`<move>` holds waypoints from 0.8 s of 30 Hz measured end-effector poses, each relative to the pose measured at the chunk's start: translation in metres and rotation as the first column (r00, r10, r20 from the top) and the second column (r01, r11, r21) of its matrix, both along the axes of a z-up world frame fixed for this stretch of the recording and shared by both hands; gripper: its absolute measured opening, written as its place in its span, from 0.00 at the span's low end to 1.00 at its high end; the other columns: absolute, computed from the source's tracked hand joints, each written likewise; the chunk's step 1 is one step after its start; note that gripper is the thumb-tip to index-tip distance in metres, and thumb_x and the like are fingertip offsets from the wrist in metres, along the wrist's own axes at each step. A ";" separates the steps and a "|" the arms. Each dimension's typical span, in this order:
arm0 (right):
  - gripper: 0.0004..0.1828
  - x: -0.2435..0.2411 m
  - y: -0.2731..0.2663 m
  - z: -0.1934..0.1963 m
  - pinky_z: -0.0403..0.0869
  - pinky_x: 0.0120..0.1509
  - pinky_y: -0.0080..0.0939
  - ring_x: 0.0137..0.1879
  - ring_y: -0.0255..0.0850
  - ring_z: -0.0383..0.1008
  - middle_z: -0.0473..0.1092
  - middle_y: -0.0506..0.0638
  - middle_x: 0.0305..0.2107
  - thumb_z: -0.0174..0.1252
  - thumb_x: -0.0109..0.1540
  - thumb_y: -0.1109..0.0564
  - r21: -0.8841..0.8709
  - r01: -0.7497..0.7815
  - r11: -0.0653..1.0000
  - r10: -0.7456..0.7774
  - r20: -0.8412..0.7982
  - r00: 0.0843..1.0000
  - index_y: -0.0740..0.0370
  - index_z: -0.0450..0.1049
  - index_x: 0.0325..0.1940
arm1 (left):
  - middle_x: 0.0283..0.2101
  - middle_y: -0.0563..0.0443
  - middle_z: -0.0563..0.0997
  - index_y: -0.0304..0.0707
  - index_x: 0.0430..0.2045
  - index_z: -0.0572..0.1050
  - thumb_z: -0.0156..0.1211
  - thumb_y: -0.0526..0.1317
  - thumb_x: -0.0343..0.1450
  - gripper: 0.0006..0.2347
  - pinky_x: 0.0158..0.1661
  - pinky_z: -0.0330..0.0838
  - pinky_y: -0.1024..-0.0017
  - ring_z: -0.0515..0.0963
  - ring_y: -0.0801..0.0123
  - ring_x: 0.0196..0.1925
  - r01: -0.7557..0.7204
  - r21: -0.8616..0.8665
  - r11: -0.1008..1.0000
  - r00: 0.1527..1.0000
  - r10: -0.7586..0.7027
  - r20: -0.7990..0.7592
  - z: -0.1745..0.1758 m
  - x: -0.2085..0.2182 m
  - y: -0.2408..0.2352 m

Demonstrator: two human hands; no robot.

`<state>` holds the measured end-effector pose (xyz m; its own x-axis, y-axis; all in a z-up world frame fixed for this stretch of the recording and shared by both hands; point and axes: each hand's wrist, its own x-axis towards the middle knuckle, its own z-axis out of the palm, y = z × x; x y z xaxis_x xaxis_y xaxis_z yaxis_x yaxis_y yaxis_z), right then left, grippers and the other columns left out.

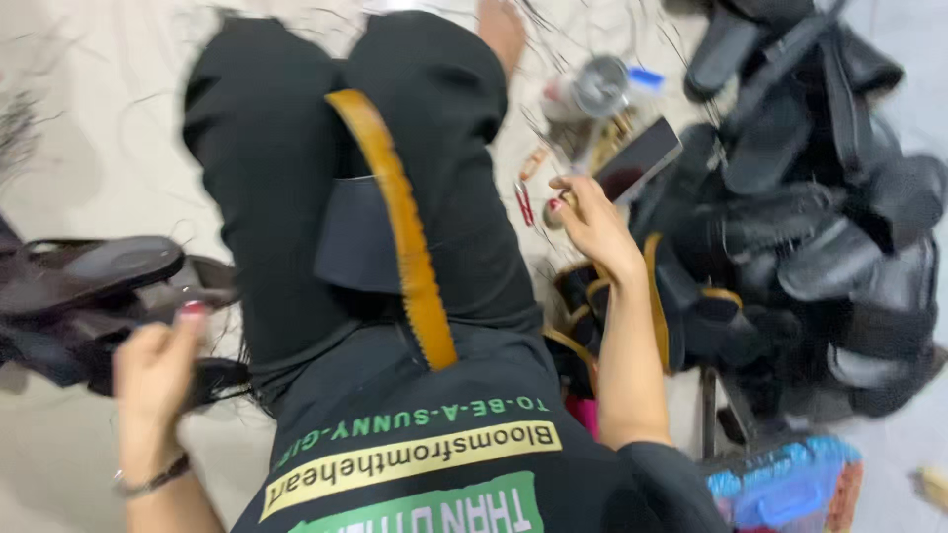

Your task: The person sits on the floor and sews a black slipper with a yellow strap using a needle and thread. They repeatedly push the needle through the strap and pull the thread to stitch the shoe.

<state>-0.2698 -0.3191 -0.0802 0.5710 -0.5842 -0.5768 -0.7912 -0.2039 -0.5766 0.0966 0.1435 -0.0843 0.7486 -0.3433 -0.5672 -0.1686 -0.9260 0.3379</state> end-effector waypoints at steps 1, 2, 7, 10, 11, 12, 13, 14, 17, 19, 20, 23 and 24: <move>0.20 -0.024 -0.001 -0.034 0.62 0.61 0.48 0.61 0.48 0.67 0.66 0.53 0.57 0.46 0.65 0.48 0.003 0.031 1.000 -0.031 -0.017 0.999 0.53 0.66 0.60 | 0.21 0.46 0.67 0.30 0.15 0.73 0.56 0.55 0.82 0.28 0.30 0.56 0.61 0.63 0.64 0.28 0.031 0.003 1.000 0.999 -0.031 -0.017 0.006 0.003 -0.003; 0.21 -0.040 -0.007 -0.069 0.65 0.59 0.58 0.59 0.57 0.69 0.68 0.60 0.55 0.44 0.66 0.50 0.018 -0.092 0.996 0.093 -0.279 0.956 0.53 0.66 0.62 | 0.42 0.30 0.66 0.18 0.26 0.73 0.63 0.49 0.81 0.24 0.45 0.60 0.54 0.67 0.43 0.44 0.182 -0.031 0.983 0.953 -0.169 0.252 0.015 0.004 -0.003; 0.32 -0.051 -0.013 -0.148 0.69 0.58 0.63 0.58 0.61 0.72 0.71 0.63 0.54 0.43 0.66 0.56 0.128 -0.090 0.988 0.154 -0.708 0.689 0.48 0.50 0.75 | 0.64 0.15 0.56 0.10 0.66 0.60 0.66 0.30 0.69 0.31 0.66 0.55 0.43 0.60 0.23 0.66 0.449 -0.314 0.837 0.853 -0.296 0.430 0.114 -0.033 -0.123; 0.28 -0.062 -0.007 -0.211 0.68 0.60 0.64 0.59 0.64 0.72 0.69 0.67 0.56 0.41 0.63 0.60 0.065 -0.159 0.985 0.158 -0.706 0.690 0.58 0.57 0.69 | 0.68 0.22 0.50 0.12 0.67 0.62 0.69 0.39 0.70 0.33 0.68 0.56 0.37 0.58 0.22 0.71 0.534 -0.310 0.786 0.816 -0.384 0.432 0.125 -0.046 -0.147; 0.25 -0.062 -0.002 -0.218 0.70 0.58 0.62 0.58 0.63 0.72 0.70 0.66 0.53 0.41 0.63 0.61 0.059 -0.156 0.986 0.152 -0.696 0.702 0.58 0.60 0.65 | 0.69 0.20 0.50 0.13 0.66 0.61 0.69 0.37 0.69 0.33 0.69 0.55 0.37 0.57 0.21 0.72 0.556 -0.326 0.765 0.805 -0.397 0.442 0.127 -0.047 -0.149; 0.22 -0.060 0.002 -0.225 0.72 0.57 0.59 0.58 0.62 0.73 0.72 0.65 0.51 0.40 0.63 0.61 0.052 -0.155 0.987 0.148 -0.684 0.714 0.58 0.63 0.62 | 0.69 0.18 0.50 0.13 0.65 0.61 0.68 0.36 0.69 0.32 0.70 0.53 0.37 0.56 0.19 0.73 0.576 -0.340 0.743 0.793 -0.407 0.453 0.129 -0.048 -0.152; 0.22 -0.070 0.002 -0.230 0.72 0.57 0.59 0.58 0.62 0.73 0.72 0.65 0.51 0.40 0.63 0.61 0.050 -0.163 0.985 0.153 -0.680 0.717 0.58 0.63 0.62 | 0.69 0.18 0.50 0.13 0.65 0.61 0.68 0.36 0.69 0.32 0.70 0.53 0.37 0.56 0.19 0.73 0.573 -0.337 0.747 0.793 -0.401 0.459 0.128 -0.049 -0.152; 0.25 -0.073 0.002 -0.237 0.72 0.58 0.58 0.58 0.62 0.73 0.72 0.65 0.51 0.42 0.60 0.59 0.038 -0.156 0.987 0.142 -0.659 0.739 0.55 0.67 0.61 | 0.70 0.18 0.49 0.16 0.65 0.61 0.69 0.37 0.67 0.33 0.72 0.50 0.41 0.55 0.23 0.74 0.546 -0.345 0.763 0.814 -0.386 0.435 0.128 -0.049 -0.150; 0.35 -0.071 -0.004 -0.230 0.68 0.63 0.56 0.62 0.64 0.70 0.69 0.67 0.57 0.46 0.56 0.50 0.112 -0.111 0.988 0.157 -0.612 0.775 0.48 0.57 0.69 | 0.71 0.22 0.48 0.21 0.67 0.58 0.71 0.43 0.63 0.39 0.73 0.47 0.48 0.52 0.30 0.75 0.521 -0.357 0.775 0.829 -0.360 0.428 0.129 -0.046 -0.148; 0.47 -0.064 -0.005 -0.188 0.65 0.66 0.56 0.65 0.66 0.66 0.64 0.70 0.62 0.48 0.56 0.43 0.213 -0.080 0.974 0.196 -0.605 0.772 0.44 0.43 0.78 | 0.71 0.26 0.48 0.22 0.68 0.55 0.72 0.47 0.60 0.44 0.74 0.47 0.50 0.52 0.34 0.76 0.510 -0.364 0.780 0.837 -0.352 0.419 0.131 -0.050 -0.147; 0.38 -0.056 -0.007 -0.152 0.60 0.70 0.54 0.69 0.63 0.62 0.62 0.69 0.64 0.44 0.62 0.45 0.179 -0.038 0.983 0.123 -0.496 0.859 0.53 0.49 0.76 | 0.72 0.26 0.47 0.30 0.70 0.54 0.74 0.51 0.58 0.47 0.73 0.50 0.46 0.53 0.32 0.76 0.546 -0.396 0.739 0.826 -0.393 0.404 0.131 -0.051 -0.151; 0.28 -0.002 -0.003 -0.006 0.61 0.67 0.45 0.62 0.49 0.65 0.67 0.59 0.59 0.42 0.69 0.47 0.109 -0.142 0.984 0.151 -0.075 0.986 0.60 0.61 0.71 | 0.73 0.27 0.49 0.33 0.69 0.56 0.74 0.61 0.56 0.50 0.71 0.50 0.38 0.53 0.34 0.76 0.658 -0.405 0.634 0.746 -0.477 0.465 0.129 -0.055 -0.176; 0.25 0.008 0.007 0.056 0.66 0.60 0.38 0.51 0.37 0.72 0.74 0.49 0.52 0.45 0.69 0.47 0.030 -0.252 0.967 0.240 0.224 0.945 0.57 0.68 0.68 | 0.72 0.28 0.52 0.27 0.66 0.60 0.72 0.68 0.55 0.52 0.70 0.47 0.33 0.53 0.37 0.76 0.742 -0.374 0.556 0.662 -0.526 0.533 0.128 -0.056 -0.187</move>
